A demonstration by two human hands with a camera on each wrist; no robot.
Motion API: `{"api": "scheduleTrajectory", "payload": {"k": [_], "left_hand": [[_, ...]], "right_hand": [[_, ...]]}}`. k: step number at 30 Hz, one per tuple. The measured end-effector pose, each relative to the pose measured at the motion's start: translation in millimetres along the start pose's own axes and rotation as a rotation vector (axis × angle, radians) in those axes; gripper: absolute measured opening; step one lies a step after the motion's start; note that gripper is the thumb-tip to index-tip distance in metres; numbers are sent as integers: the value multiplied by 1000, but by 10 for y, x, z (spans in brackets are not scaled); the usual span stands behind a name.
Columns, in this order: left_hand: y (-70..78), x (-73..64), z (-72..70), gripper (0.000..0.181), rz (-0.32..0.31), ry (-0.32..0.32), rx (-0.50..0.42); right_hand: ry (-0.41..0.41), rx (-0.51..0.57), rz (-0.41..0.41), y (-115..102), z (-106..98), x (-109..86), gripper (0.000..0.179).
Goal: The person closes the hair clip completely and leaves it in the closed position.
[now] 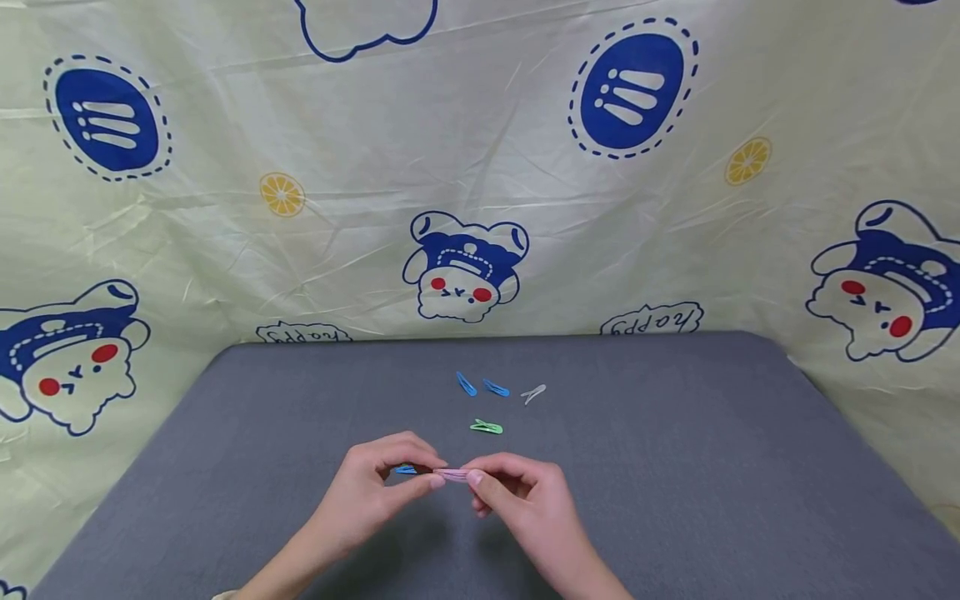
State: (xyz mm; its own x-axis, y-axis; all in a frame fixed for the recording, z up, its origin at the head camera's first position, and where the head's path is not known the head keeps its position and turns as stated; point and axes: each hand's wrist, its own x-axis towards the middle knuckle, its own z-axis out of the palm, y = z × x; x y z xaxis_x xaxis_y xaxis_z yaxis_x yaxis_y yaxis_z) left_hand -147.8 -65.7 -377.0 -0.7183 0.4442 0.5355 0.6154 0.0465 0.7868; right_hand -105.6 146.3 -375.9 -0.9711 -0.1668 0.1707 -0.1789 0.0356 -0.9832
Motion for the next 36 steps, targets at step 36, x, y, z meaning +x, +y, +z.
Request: {"api": "scheduleTrajectory", "payload": {"k": [36], "left_hand": [[-387, 257, -97, 8, -217, -160, 192]], "right_hand": [[-123, -441, -41, 217, -243, 496, 15]]}}
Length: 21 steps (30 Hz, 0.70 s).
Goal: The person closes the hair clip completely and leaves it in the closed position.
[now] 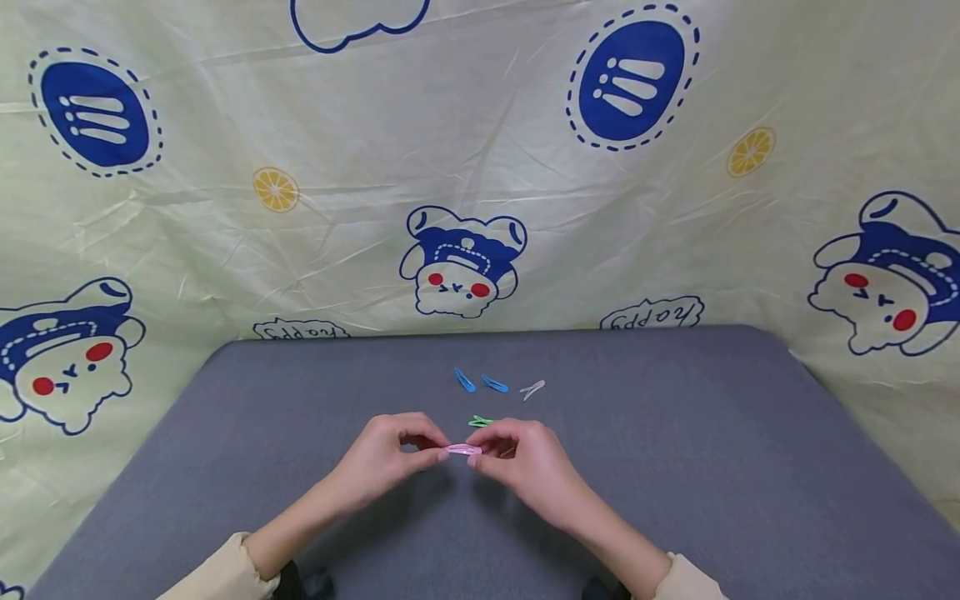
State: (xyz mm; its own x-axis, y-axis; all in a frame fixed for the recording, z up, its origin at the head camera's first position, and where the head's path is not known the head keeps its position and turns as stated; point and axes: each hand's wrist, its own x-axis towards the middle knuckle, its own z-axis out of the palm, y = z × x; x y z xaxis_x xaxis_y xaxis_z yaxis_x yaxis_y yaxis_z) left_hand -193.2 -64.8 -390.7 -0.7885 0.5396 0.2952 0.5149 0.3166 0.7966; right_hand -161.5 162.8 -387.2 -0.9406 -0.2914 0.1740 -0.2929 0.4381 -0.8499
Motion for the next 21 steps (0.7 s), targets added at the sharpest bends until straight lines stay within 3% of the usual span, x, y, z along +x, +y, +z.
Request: {"api": "scheduleTrajectory", "payload": {"k": [12, 21], "left_hand": [[-201, 163, -5, 6, -17, -110, 75], [-308, 184, 16, 5, -36, -180, 123]], "right_hand": [[-87, -57, 22, 134, -5, 153, 11], [-159, -90, 37, 242, 52, 235, 9]]}}
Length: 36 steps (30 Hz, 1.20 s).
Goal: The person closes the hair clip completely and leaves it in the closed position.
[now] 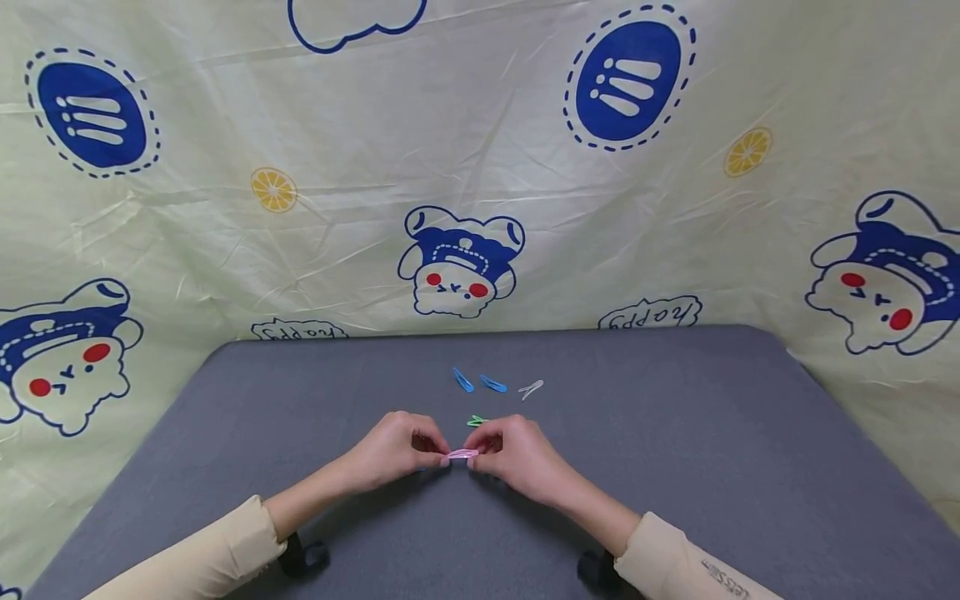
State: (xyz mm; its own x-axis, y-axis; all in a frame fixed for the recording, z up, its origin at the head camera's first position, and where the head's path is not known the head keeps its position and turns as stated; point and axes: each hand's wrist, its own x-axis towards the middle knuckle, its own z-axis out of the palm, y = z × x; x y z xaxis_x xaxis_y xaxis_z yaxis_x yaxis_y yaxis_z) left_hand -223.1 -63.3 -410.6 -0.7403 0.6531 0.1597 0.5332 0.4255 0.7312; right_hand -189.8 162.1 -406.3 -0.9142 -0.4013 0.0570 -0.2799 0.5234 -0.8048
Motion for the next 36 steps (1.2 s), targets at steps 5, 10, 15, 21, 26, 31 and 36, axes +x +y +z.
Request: {"api": "scheduleTrajectory", "payload": {"k": [5, 10, 15, 21, 26, 31, 36], "left_hand": [[-48, -2, 15, 6, 3, -9, 35], [-93, 14, 38, 3, 14, -33, 62], [-121, 32, 73, 5, 19, -44, 70], [-113, 28, 86, 6, 21, -32, 82], [-101, 30, 101, 5, 27, -20, 88], [-103, 16, 115, 5, 17, -18, 85], [-108, -3, 119, 6, 23, -14, 93]], "right_hand": [[-34, -4, -17, 44, 22, 44, 10], [-62, -19, -37, 67, 34, 81, 10], [-74, -33, -48, 69, 36, 85, 11], [-69, -47, -49, 96, 29, 100, 12], [-64, -55, -47, 107, 15, 101, 12], [-73, -75, -44, 118, 26, 102, 12], [-78, -92, -53, 123, 31, 106, 12]]}}
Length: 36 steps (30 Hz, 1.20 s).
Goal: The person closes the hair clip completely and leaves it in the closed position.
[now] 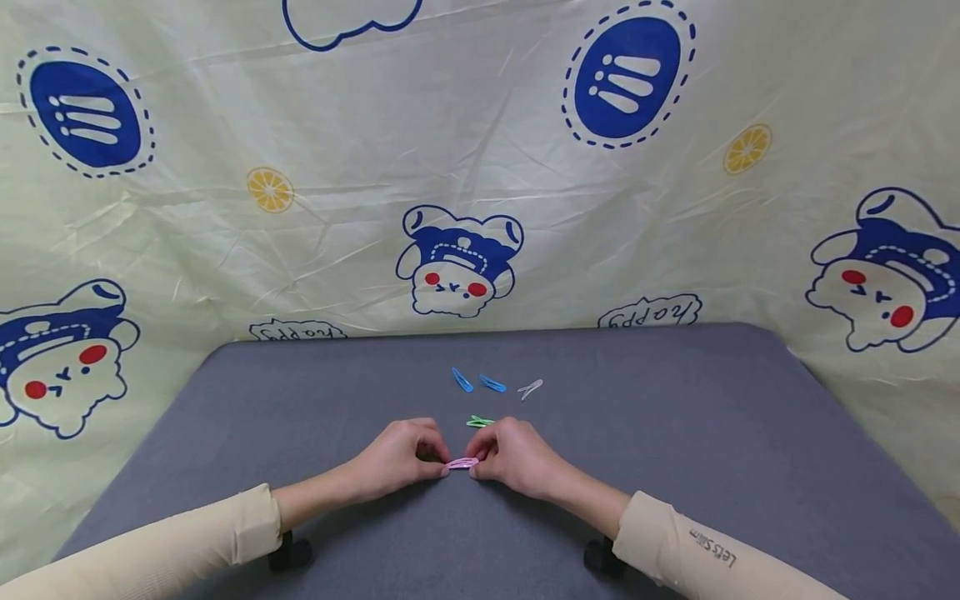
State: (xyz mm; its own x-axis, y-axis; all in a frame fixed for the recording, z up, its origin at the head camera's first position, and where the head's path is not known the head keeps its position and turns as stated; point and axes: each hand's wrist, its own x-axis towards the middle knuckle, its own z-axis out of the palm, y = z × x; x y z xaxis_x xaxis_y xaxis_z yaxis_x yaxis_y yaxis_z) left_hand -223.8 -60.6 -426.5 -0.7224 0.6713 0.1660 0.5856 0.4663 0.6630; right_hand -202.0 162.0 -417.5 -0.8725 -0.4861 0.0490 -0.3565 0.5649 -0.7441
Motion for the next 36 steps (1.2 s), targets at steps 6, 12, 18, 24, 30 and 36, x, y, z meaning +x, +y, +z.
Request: {"api": "scheduleTrajectory", "payload": {"k": [6, 12, 18, 24, 30, 36], "left_hand": [[5, 4, -19, 6, 20, 1, 9], [15, 16, -45, 6, 24, -20, 9], [19, 35, -70, 7, 7, -42, -5], [26, 73, -105, 7, -47, -63, -37], [30, 117, -119, 7, -65, -51, -50], [-4, 191, -157, 7, -100, -36, -56]], "right_hand": [[-3, 7, -9, -12, -12, -6, 12], [-10, 11, -11, -20, -32, -15, 12], [-13, 47, -1, -16, -65, -41, 14], [24, 82, 16, -7, -109, -86, 16], [69, 90, 28, -13, -190, -115, 17], [95, 69, 68, -5, -304, -97, 16]]}}
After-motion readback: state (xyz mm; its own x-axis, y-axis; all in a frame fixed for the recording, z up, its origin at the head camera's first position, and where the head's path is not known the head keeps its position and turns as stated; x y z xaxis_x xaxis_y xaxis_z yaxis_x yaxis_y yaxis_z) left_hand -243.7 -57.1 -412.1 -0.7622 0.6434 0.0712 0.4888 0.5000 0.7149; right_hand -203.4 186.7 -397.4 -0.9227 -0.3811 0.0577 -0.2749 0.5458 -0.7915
